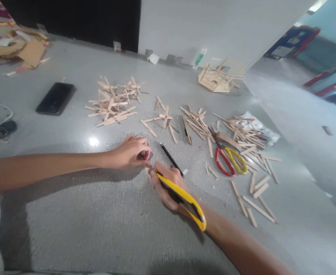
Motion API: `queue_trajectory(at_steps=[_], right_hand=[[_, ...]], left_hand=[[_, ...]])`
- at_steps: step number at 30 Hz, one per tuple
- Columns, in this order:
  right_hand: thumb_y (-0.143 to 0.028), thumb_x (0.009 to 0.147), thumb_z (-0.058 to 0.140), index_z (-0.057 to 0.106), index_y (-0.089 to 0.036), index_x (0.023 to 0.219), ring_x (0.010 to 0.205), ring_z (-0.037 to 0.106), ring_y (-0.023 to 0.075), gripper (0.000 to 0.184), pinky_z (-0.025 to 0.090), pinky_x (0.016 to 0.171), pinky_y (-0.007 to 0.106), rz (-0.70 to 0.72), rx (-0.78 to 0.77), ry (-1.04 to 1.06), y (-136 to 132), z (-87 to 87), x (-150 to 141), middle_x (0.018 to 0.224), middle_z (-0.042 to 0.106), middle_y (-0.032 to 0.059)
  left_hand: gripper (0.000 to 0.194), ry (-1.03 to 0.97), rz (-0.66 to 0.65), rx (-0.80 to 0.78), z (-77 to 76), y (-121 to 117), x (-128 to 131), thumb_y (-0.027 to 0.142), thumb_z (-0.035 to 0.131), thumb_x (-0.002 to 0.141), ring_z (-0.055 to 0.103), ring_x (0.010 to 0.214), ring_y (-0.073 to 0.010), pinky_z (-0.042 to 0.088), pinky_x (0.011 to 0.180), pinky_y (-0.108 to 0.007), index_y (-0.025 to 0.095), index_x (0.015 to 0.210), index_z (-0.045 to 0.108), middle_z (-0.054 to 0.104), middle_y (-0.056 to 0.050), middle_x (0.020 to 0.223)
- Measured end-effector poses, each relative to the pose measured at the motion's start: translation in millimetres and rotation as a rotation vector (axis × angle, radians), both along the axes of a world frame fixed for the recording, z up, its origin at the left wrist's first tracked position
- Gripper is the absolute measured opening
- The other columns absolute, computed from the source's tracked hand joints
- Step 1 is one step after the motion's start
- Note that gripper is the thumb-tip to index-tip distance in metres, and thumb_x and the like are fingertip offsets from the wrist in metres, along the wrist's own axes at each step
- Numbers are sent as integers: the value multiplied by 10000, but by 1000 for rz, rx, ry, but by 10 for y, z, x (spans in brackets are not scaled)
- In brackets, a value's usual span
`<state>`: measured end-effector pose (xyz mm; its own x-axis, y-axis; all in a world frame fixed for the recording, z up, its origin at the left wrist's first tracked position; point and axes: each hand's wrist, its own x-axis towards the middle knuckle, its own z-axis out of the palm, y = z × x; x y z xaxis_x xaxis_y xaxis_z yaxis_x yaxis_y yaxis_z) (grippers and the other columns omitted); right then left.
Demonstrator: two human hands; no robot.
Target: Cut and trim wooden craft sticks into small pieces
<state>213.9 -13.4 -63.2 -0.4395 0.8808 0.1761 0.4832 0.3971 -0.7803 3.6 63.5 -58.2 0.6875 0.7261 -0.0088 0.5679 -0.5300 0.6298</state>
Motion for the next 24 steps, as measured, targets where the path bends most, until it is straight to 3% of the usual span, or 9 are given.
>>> queue_trajectory(at_steps=[8,24], right_hand=[[-422,1029,498,462,-266,764,448,465,143,309,390,514,307,-33,-99,44,17,-36,-7,551,561,-34],[-347,1022,502,443,-266,765,447,401,116,276,365,516,277,-27,64,-128,16,21,-55,566,437,-66]], left_hand=[[363,-9,7,-13,36,-41,-4,495,689,932,505,965,-249,275,871,-381,174,783,609,556,-31,887],[373,28,10,-5,13,-11,10,523,660,935,508,983,-259,285,895,-391,180,794,618,575,-46,902]])
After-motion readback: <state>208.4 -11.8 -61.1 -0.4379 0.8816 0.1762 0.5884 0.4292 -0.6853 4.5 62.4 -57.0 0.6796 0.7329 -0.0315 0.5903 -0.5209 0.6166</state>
